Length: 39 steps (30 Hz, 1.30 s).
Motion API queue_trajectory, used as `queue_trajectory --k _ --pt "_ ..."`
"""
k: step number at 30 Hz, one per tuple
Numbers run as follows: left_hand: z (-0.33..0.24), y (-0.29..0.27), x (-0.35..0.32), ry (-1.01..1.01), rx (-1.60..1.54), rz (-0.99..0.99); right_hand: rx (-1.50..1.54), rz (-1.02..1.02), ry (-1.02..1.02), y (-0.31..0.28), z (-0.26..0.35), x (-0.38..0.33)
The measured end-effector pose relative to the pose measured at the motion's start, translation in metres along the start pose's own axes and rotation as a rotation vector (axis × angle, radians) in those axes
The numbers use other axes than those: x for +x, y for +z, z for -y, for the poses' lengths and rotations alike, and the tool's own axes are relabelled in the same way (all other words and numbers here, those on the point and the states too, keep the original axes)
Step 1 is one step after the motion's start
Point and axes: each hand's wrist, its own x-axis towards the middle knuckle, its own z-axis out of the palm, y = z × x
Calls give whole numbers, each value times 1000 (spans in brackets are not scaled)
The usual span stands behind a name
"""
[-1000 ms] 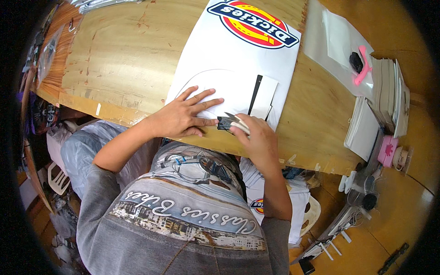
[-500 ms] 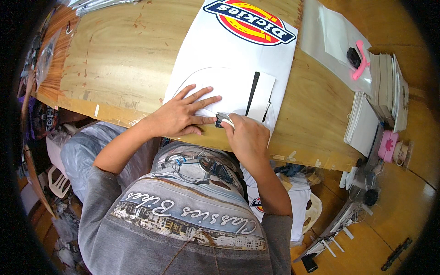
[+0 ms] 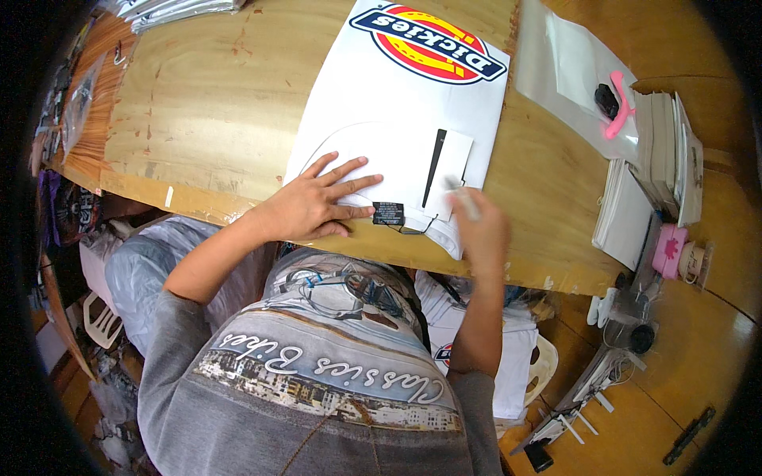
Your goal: The person folds white tank tops on a wooden table using a cardboard template to ensure consistent creases. They place a tag on the folded garment and stack it with others. The process is repeated for multiple shirts.
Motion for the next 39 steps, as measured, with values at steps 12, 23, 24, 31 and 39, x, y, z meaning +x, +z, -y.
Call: queue_trajectory --k 12,23,24,31,39 --pt "-21 10 17 -47 -41 -191 -214 -50 -587 -14 -25 -2" --pt "-16 11 53 -391 -477 -346 209 77 -55 14 -1 55" --pt "-14 11 52 -409 -486 -347 322 87 -102 12 5 55" --pt "-11 14 52 -439 -481 -349 821 43 -247 -23 40 100" --pt "-16 4 53 -459 -506 -353 380 -213 -74 3 40 131"
